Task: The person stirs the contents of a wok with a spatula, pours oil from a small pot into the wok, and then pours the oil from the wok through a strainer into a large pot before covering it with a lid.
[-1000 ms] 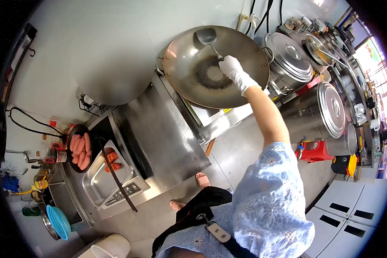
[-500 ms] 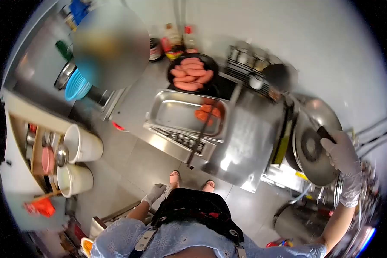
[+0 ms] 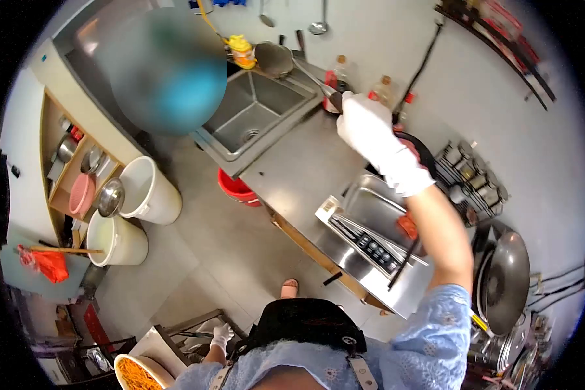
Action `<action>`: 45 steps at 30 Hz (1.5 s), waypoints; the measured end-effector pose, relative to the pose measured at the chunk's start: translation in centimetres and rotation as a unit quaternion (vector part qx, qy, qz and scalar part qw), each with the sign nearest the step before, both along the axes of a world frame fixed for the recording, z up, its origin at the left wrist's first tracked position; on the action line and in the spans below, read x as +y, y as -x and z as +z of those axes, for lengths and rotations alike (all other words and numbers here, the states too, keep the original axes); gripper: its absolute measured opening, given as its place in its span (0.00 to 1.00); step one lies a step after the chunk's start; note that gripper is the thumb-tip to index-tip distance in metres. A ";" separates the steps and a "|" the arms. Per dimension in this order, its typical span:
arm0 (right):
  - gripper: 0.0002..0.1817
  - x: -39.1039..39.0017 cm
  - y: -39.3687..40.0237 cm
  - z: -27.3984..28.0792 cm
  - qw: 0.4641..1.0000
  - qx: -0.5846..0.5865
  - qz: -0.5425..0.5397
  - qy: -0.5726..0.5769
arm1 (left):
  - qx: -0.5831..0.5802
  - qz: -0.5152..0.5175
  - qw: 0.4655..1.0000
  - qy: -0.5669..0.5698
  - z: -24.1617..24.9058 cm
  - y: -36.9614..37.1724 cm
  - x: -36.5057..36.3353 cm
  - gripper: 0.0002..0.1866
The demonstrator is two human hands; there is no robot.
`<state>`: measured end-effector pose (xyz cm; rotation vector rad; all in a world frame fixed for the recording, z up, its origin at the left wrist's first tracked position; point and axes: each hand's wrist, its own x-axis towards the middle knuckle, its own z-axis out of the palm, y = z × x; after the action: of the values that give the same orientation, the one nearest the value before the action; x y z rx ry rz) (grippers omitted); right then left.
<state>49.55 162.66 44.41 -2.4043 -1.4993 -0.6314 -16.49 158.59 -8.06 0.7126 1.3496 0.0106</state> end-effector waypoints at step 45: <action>0.23 -75.1 -2.5 -23.2 0.718 0.142 -0.674 0.102 | -0.041 -0.717 0.599 -0.354 9.9 -32.5 -10.2 0.12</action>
<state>52.09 87.57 21.17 -3.2226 0.5968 -0.2178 16.00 148.42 1.81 2.3015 0.2675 -0.7408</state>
